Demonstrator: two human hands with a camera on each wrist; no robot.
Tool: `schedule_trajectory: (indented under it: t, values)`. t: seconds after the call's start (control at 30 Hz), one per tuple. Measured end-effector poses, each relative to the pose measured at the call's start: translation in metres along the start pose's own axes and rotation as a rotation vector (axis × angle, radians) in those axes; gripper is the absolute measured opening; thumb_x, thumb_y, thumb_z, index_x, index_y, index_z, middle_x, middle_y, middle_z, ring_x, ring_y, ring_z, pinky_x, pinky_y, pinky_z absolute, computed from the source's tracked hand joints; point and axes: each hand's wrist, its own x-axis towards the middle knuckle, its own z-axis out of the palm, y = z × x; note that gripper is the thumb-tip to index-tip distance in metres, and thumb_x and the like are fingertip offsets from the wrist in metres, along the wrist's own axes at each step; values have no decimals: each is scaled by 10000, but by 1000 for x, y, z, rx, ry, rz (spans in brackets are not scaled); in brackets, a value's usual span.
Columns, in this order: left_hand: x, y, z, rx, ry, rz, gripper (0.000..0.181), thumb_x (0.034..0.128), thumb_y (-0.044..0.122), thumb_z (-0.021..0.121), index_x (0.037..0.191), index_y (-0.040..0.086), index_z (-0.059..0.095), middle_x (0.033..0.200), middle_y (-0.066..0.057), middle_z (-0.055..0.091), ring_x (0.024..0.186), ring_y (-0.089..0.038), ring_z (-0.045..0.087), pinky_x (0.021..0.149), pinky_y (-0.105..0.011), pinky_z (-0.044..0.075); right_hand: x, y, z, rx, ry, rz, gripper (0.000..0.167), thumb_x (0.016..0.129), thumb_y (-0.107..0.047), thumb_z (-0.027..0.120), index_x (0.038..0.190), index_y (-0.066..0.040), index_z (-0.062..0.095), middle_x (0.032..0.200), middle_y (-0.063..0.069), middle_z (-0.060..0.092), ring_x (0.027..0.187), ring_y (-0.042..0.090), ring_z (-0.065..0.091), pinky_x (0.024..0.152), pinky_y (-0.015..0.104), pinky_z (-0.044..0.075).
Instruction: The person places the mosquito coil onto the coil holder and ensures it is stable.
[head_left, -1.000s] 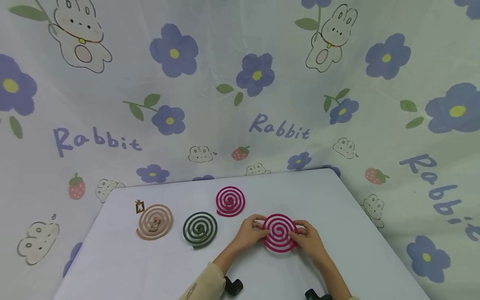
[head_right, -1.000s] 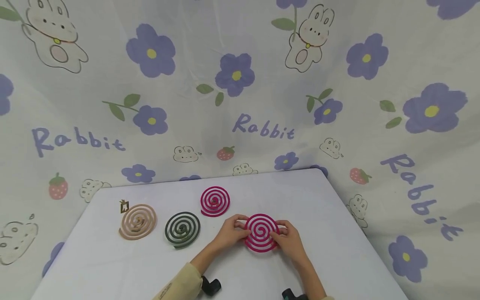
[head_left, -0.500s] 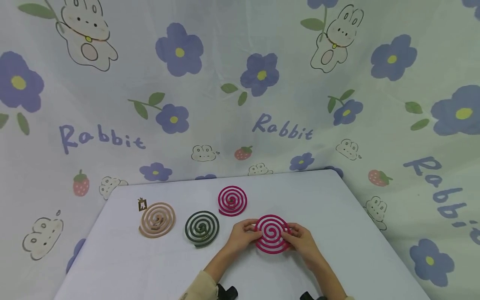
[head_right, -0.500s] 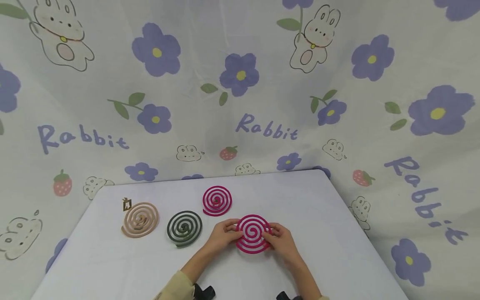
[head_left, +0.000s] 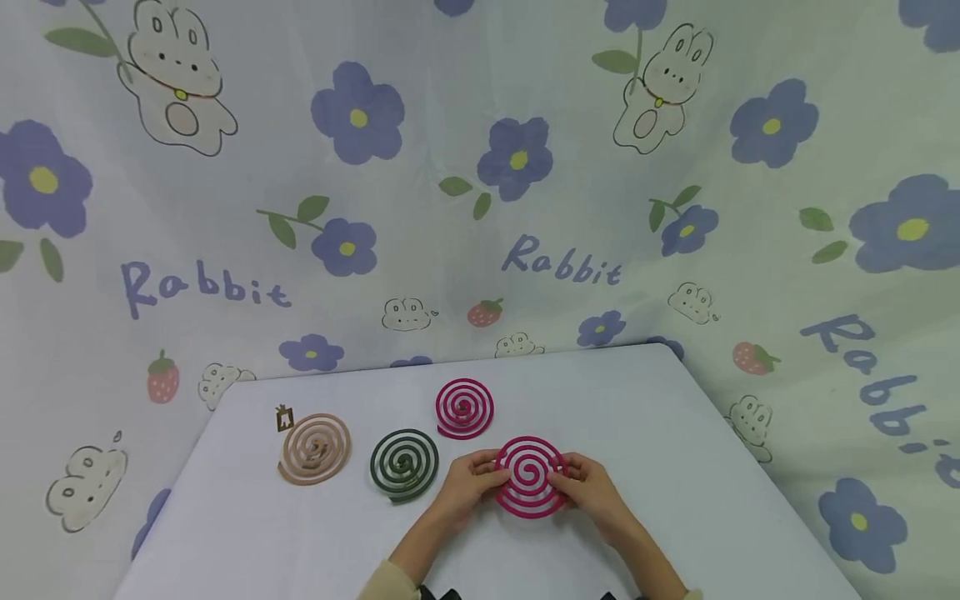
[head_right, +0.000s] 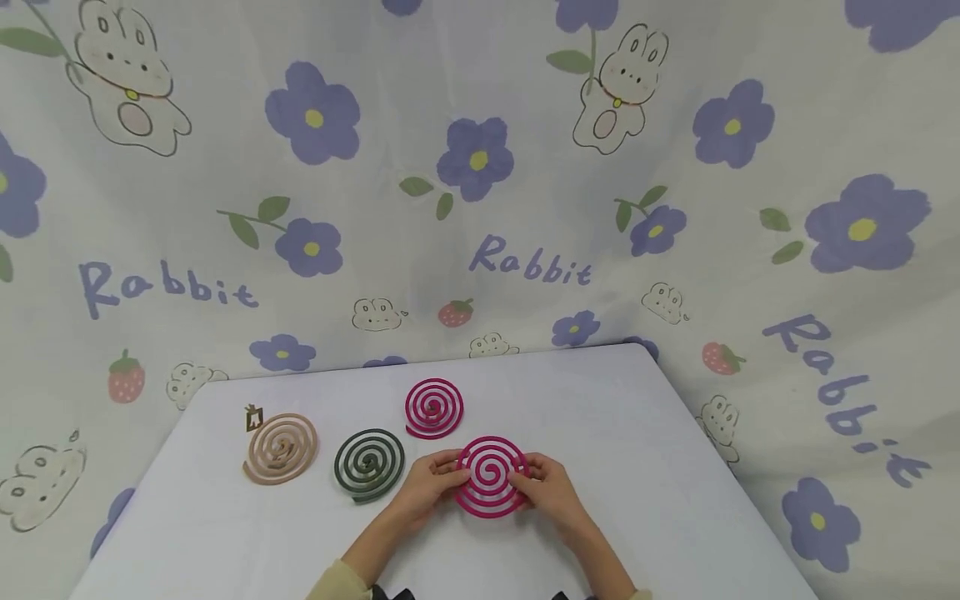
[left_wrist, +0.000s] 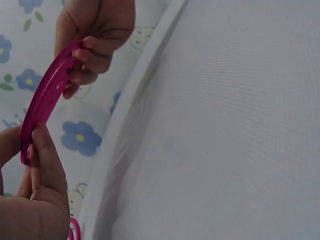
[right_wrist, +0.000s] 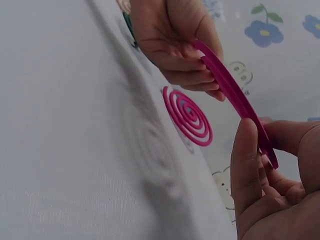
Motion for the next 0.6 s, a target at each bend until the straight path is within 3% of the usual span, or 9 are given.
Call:
schedule_trajectory:
  t: [0.17, 0.6]
  values:
    - [-7, 3, -7, -5, 14, -17, 477, 879, 100, 724, 1277, -87, 539, 1056, -117, 674, 939, -197, 663, 800, -310, 547, 0, -3, 7, -21, -53, -8, 427, 915, -258, 695, 1168, 54, 552, 968, 122, 685, 728, 213, 648, 608, 295, 559]
    - [-26, 18, -29, 51, 41, -10, 447, 890, 125, 718, 1244, -104, 567, 988, -90, 662, 883, -161, 643, 772, -293, 549, 4, -10, 34, -80, -119, -15, 378, 898, -266, 715, 1095, 19, 562, 906, 103, 676, 663, 195, 637, 574, 315, 560]
